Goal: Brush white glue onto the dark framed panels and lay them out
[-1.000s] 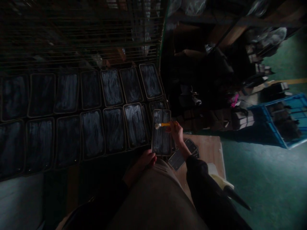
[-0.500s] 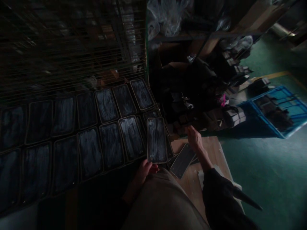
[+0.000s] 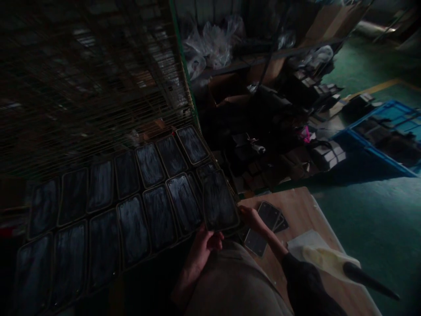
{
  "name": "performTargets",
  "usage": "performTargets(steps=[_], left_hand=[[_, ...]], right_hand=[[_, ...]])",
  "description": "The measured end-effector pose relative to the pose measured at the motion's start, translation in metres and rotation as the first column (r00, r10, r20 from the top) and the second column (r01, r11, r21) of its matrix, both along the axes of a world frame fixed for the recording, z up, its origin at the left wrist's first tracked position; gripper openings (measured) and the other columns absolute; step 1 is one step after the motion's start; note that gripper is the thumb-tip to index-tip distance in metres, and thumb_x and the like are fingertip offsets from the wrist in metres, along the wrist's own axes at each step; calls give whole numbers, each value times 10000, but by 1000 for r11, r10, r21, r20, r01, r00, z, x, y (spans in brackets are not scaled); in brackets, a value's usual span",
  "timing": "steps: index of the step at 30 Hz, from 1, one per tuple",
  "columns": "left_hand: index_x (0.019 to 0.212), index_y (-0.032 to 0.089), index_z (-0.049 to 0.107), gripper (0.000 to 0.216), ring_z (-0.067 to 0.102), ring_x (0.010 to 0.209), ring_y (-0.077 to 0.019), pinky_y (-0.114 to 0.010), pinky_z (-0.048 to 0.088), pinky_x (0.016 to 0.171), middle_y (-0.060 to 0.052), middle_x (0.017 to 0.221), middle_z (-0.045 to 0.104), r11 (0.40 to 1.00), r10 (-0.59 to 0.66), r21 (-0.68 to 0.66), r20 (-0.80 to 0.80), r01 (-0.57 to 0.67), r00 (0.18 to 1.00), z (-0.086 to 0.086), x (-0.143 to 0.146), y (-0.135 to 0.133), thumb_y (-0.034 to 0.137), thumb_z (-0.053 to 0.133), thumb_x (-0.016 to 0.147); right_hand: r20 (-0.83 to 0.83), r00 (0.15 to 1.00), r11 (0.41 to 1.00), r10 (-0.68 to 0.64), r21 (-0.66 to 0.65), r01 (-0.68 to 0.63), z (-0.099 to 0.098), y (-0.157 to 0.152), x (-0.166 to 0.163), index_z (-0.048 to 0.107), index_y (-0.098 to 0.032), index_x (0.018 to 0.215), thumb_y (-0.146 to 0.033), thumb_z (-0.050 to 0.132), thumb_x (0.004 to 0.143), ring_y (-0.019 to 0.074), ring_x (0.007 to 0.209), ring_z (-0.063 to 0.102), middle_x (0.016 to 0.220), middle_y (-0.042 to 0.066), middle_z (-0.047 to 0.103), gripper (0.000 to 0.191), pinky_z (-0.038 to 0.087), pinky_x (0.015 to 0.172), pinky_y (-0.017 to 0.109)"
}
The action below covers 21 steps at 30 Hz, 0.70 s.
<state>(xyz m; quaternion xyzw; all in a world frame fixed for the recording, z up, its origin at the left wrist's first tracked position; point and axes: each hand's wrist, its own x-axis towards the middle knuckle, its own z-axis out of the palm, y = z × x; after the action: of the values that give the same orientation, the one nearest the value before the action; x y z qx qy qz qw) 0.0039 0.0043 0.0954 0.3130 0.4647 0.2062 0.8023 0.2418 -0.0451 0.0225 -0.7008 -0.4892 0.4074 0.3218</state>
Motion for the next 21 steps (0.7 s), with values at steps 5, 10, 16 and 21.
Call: performTargets(steps=[5, 10, 16, 21], left_hand=[[943, 181, 511, 267, 582, 515, -130, -262, 428, 514, -33, 717, 662, 987, -12, 162, 5, 11, 1000, 30, 10, 25, 407, 550, 807], [948, 181, 497, 229, 593, 524, -132, -269, 448, 528, -30, 731, 674, 961, -72, 267, 8, 68, 997, 49, 25, 48, 374, 521, 827], [929, 190, 490, 199, 581, 495, -134, -268, 452, 501, -2, 685, 663, 945, -58, 323, 8, 52, 998, 66, 34, 53, 351, 528, 819], [869, 188, 501, 142, 562, 479, -129, -260, 442, 476, 12, 644, 636, 930, -4, 369, 0, 4, 1000, 76, 36, 57, 320, 527, 825]], right_hand=[[-143, 990, 1000, -7, -5, 6, 34, -24, 20, 643, -157, 853, -442, 542, 851, 110, 597, 494, 694, -24, 566, 303, 385, 520, 188], [-183, 981, 996, -67, -78, 53, 42, -60, 36, 661, -153, 897, -464, 568, 832, 136, 644, 511, 727, -1, 587, 331, 415, 575, 215], [-212, 965, 981, -155, -146, 126, 34, -104, 50, 654, -159, 794, -523, 596, 787, 152, 633, 507, 677, -4, 564, 369, 419, 554, 231], [-235, 940, 960, -247, -193, 204, 3, -152, 67, 678, -165, 839, -538, 628, 753, 181, 652, 548, 708, 13, 616, 385, 451, 580, 264]])
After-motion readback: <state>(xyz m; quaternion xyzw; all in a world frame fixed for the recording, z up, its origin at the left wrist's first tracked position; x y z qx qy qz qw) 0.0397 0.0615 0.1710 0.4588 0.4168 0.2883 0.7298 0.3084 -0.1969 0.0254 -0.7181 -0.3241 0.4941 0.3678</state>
